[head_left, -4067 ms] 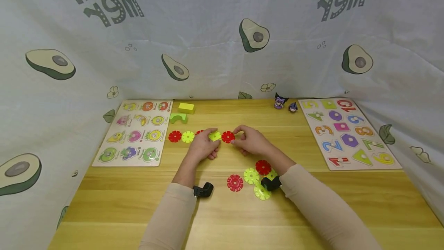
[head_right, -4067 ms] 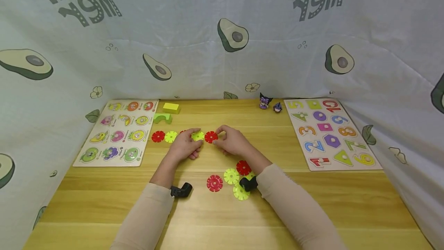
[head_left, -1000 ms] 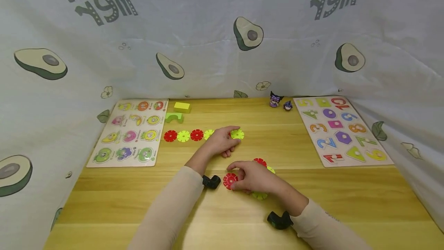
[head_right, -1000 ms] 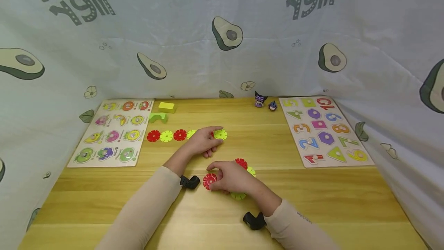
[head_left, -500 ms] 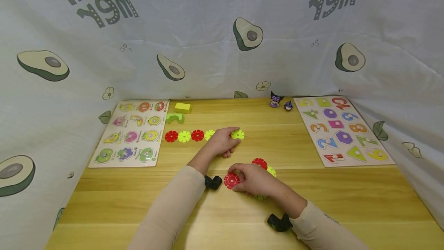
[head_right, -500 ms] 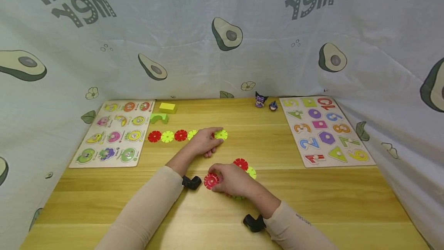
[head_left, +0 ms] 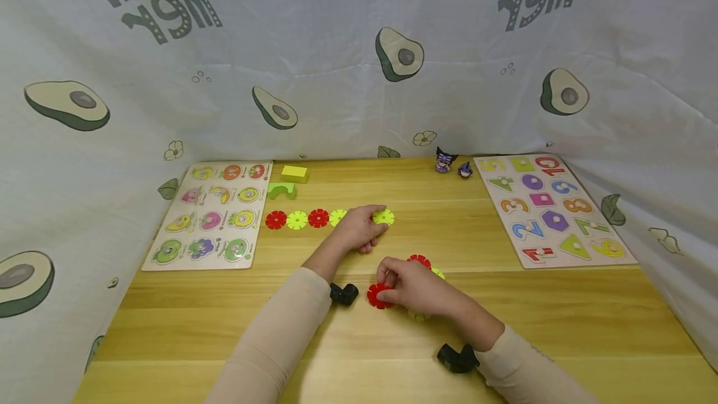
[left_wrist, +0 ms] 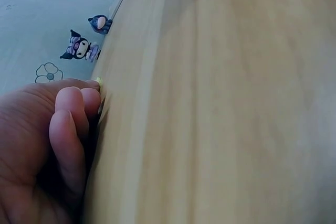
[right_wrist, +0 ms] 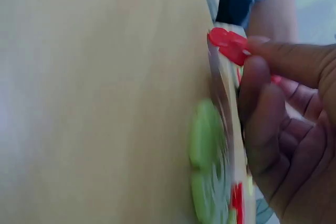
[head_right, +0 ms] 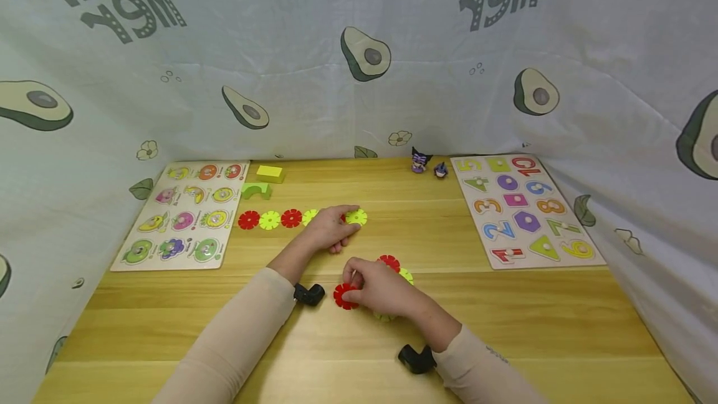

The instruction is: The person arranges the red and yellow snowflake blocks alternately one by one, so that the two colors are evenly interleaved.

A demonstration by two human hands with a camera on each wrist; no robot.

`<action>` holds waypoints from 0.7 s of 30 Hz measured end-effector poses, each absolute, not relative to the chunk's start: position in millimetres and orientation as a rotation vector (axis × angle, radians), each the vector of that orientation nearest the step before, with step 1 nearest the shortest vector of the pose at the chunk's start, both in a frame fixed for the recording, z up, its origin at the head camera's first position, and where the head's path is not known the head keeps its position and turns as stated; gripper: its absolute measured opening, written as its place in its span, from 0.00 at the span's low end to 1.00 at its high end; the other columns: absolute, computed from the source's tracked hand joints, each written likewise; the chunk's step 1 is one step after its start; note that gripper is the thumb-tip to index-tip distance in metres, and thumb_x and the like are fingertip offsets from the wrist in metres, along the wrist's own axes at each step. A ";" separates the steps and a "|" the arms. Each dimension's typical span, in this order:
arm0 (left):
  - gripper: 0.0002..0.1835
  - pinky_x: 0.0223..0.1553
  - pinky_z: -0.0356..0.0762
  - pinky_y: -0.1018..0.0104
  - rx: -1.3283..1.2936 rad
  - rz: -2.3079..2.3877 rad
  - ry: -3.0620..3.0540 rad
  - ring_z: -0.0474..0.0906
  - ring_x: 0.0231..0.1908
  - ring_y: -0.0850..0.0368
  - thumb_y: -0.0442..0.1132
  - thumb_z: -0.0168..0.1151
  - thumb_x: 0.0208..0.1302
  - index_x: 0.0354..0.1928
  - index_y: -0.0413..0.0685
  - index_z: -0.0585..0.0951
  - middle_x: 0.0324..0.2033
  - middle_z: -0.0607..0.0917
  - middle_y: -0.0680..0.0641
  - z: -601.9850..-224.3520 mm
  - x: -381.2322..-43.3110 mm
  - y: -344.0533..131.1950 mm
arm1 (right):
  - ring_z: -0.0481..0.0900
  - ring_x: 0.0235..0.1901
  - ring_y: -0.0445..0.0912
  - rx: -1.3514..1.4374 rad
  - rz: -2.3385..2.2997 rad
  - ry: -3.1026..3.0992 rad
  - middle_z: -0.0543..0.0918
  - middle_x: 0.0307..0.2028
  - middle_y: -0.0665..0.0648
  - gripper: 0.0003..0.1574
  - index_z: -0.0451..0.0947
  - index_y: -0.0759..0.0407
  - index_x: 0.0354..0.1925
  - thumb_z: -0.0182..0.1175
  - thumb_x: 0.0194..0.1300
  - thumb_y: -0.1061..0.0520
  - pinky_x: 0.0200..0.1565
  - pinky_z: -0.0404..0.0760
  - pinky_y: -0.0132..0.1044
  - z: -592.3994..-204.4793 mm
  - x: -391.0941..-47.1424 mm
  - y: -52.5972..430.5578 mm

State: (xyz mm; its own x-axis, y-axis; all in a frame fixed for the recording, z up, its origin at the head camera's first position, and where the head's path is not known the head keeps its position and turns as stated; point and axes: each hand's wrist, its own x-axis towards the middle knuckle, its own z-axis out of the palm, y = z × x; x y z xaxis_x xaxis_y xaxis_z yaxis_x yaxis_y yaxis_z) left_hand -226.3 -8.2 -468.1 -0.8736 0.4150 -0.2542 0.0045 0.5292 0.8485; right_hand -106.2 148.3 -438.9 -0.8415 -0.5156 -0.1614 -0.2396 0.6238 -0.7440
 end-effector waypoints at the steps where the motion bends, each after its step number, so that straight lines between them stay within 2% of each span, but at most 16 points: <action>1: 0.28 0.13 0.77 0.61 0.341 1.300 2.343 0.73 0.09 0.55 0.45 0.60 0.63 0.65 0.61 0.67 0.14 0.79 0.43 -467.9 -226.3 -8.4 | 0.75 0.21 0.41 -0.591 -1.115 2.453 0.76 0.25 0.47 0.14 0.70 0.46 0.34 0.67 0.55 0.52 0.24 0.77 0.33 -438.0 -108.6 150.8; 7: 0.28 0.13 0.77 0.61 0.320 1.286 2.350 0.73 0.09 0.55 0.46 0.60 0.62 0.65 0.62 0.67 0.14 0.79 0.44 -465.7 -225.7 -8.3 | 0.79 0.21 0.50 -0.369 -1.338 2.372 0.75 0.29 0.58 0.14 0.72 0.52 0.41 0.65 0.58 0.55 0.22 0.80 0.42 -427.7 -133.7 170.1; 10: 0.28 0.13 0.77 0.60 0.308 1.291 2.345 0.73 0.09 0.54 0.47 0.60 0.62 0.65 0.63 0.67 0.15 0.79 0.43 -466.7 -225.9 -8.9 | 0.80 0.21 0.50 -0.225 -1.366 2.415 0.74 0.30 0.61 0.16 0.71 0.55 0.44 0.64 0.59 0.55 0.24 0.81 0.43 -424.2 -155.2 181.7; 16: 0.28 0.13 0.78 0.60 0.306 1.308 2.344 0.73 0.09 0.54 0.47 0.61 0.62 0.65 0.63 0.68 0.14 0.79 0.44 -468.2 -226.3 -9.0 | 0.81 0.23 0.49 -0.047 -1.287 2.549 0.76 0.31 0.62 0.18 0.67 0.58 0.47 0.61 0.62 0.55 0.28 0.83 0.41 -426.4 -200.5 198.4; 21: 0.28 0.13 0.77 0.60 0.322 1.295 2.352 0.73 0.09 0.54 0.47 0.60 0.62 0.65 0.62 0.67 0.14 0.79 0.44 -467.9 -226.1 -7.6 | 0.81 0.23 0.48 -0.003 -1.176 2.600 0.77 0.29 0.60 0.18 0.68 0.58 0.46 0.61 0.62 0.54 0.27 0.82 0.37 -435.3 -223.6 201.0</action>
